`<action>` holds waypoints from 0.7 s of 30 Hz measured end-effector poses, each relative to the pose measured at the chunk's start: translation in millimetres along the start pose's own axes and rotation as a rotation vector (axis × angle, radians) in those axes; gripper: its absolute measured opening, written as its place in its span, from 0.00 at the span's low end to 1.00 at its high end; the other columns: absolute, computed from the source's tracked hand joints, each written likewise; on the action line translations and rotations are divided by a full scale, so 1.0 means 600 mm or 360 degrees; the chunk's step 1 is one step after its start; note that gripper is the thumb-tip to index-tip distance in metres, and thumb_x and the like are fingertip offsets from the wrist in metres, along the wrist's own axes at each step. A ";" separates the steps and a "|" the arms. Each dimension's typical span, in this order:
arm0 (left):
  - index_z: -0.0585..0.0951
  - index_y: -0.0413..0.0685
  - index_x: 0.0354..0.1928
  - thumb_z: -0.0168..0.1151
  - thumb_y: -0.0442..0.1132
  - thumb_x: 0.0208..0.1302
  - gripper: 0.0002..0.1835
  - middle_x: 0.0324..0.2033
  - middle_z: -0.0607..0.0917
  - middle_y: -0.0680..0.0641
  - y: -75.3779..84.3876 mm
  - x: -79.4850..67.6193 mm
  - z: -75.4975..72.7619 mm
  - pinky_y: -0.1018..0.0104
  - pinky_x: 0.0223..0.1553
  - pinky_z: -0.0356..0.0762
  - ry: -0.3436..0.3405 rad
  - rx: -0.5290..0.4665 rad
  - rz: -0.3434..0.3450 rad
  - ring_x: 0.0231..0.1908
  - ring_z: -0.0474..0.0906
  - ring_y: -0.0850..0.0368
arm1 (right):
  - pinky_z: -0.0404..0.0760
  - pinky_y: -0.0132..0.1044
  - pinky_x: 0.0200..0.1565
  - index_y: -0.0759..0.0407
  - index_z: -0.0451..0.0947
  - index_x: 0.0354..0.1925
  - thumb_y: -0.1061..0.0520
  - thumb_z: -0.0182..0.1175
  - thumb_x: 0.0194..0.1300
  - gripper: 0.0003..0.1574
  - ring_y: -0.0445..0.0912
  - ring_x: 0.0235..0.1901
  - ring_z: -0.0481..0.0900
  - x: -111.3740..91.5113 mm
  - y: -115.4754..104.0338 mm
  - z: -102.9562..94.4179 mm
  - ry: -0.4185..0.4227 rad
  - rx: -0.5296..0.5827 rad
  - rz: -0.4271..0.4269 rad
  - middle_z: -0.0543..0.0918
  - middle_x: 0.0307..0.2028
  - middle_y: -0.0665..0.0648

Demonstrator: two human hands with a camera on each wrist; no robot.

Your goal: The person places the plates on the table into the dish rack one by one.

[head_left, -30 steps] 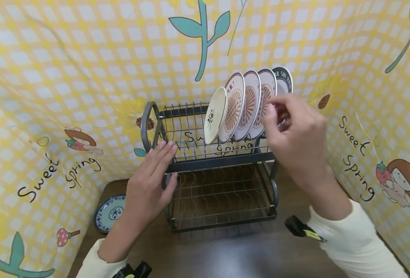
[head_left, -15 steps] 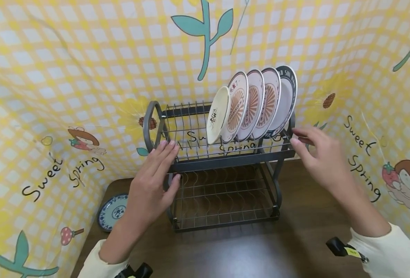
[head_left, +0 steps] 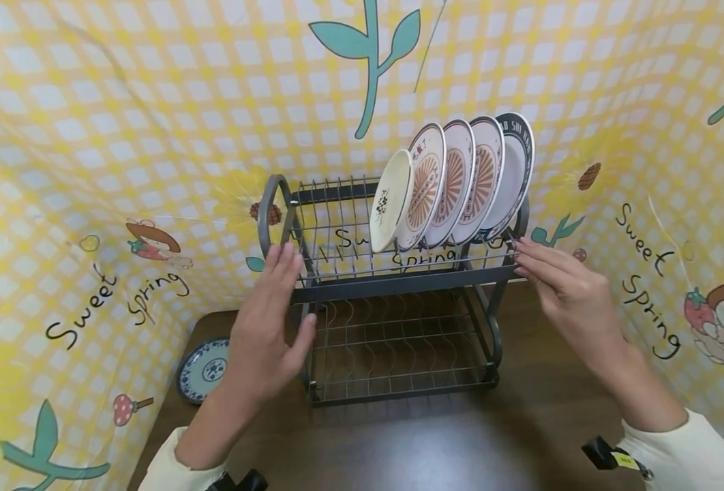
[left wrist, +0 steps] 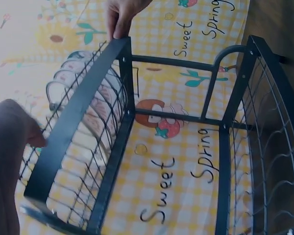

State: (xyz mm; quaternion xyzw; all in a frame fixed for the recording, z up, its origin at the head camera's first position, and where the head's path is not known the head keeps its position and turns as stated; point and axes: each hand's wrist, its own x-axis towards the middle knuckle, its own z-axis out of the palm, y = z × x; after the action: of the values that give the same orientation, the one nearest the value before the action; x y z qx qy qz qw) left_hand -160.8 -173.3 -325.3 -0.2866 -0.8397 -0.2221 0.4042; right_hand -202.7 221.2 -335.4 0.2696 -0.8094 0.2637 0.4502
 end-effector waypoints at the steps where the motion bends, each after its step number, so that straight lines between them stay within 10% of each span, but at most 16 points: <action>1: 0.64 0.38 0.69 0.54 0.40 0.62 0.33 0.70 0.65 0.41 -0.003 -0.003 -0.002 0.54 0.73 0.55 0.0064 0.0011 -0.0044 0.71 0.58 0.43 | 0.71 0.20 0.59 0.62 0.87 0.42 0.72 0.69 0.51 0.18 0.48 0.51 0.83 -0.001 0.000 0.001 0.0031 -0.0002 0.0007 0.86 0.49 0.57; 7: 0.71 0.44 0.65 0.56 0.31 0.60 0.28 0.62 0.77 0.46 -0.044 -0.045 -0.026 0.66 0.63 0.68 0.0371 0.0023 -0.0633 0.62 0.72 0.48 | 0.75 0.20 0.54 0.60 0.87 0.42 0.71 0.69 0.52 0.17 0.43 0.50 0.84 -0.005 -0.001 0.002 0.0163 0.0042 0.0071 0.86 0.47 0.57; 12: 0.64 0.47 0.69 0.54 0.39 0.69 0.27 0.61 0.77 0.49 -0.092 -0.105 -0.051 0.76 0.52 0.73 -0.0073 -0.0191 -0.1459 0.56 0.75 0.58 | 0.76 0.22 0.53 0.61 0.87 0.41 0.72 0.70 0.50 0.17 0.43 0.49 0.84 -0.008 0.000 0.002 0.0228 0.0092 0.0092 0.86 0.46 0.58; 16: 0.62 0.45 0.67 0.47 0.47 0.74 0.25 0.51 0.83 0.55 -0.144 -0.162 -0.065 0.78 0.44 0.77 -0.0387 -0.0715 -0.2008 0.45 0.80 0.67 | 0.76 0.22 0.53 0.61 0.87 0.41 0.71 0.70 0.49 0.18 0.42 0.49 0.84 -0.012 0.001 0.003 0.0249 0.0090 0.0107 0.86 0.46 0.58; 21: 0.65 0.44 0.50 0.37 0.44 0.75 0.12 0.31 0.86 0.56 -0.205 -0.233 -0.068 0.69 0.45 0.80 -0.0316 -0.1487 -0.2629 0.36 0.84 0.63 | 0.77 0.22 0.53 0.62 0.87 0.39 0.73 0.70 0.48 0.18 0.42 0.49 0.84 -0.012 -0.006 0.005 0.0289 0.0127 0.0146 0.86 0.44 0.60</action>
State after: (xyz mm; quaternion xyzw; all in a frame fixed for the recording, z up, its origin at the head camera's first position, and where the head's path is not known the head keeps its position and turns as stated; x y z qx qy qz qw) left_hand -148.6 -331.0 -431.8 0.2468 -0.6338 -0.7250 -0.1089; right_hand -198.8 217.8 -342.4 0.2250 -0.7657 0.3395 0.4979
